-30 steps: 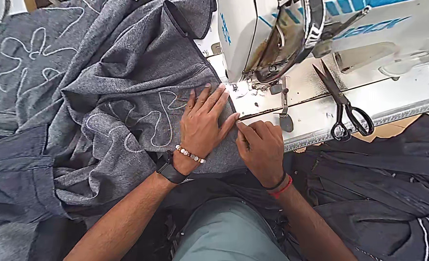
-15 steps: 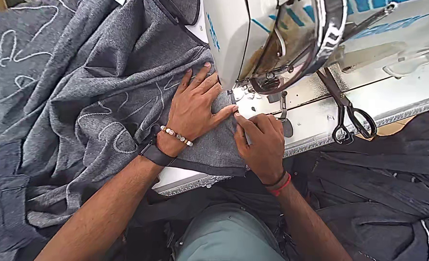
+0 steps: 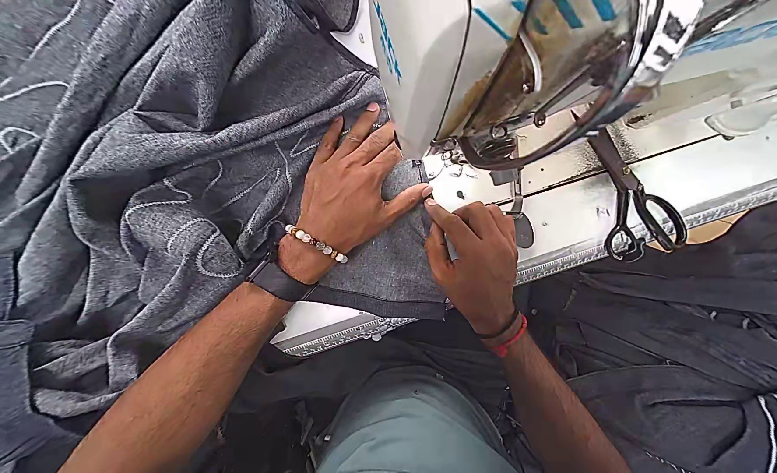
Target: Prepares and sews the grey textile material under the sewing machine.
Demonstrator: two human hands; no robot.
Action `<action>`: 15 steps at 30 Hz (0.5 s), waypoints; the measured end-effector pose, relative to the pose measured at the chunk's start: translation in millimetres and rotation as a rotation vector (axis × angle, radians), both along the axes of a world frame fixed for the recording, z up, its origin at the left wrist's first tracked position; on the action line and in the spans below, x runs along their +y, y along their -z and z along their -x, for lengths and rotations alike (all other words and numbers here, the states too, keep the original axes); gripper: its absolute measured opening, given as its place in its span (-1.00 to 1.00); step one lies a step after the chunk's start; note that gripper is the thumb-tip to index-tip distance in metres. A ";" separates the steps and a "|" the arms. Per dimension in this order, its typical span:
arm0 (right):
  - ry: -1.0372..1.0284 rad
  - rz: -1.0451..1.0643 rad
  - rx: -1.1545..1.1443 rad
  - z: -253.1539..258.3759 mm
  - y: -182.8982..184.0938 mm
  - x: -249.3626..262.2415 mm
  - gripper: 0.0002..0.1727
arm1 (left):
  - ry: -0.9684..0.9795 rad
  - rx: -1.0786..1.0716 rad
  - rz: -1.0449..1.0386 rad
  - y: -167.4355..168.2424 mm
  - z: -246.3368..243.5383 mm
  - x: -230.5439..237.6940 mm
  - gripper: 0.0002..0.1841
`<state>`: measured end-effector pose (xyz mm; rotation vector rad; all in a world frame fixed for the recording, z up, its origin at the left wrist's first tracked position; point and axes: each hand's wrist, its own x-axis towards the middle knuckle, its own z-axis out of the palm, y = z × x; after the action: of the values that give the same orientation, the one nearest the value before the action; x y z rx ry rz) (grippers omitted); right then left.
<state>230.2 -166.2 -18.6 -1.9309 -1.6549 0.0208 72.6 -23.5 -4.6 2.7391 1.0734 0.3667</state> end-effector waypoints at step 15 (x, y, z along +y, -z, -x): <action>0.442 0.134 -0.213 -215.1 -71.4 -11.0 -0.55 | -0.037 0.036 -0.007 0.2 -1.2 -0.7 -0.30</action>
<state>445.3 -177.2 52.8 -2.4343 -1.3436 -0.2615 73.8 -24.1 -4.8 2.7454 1.1358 0.3284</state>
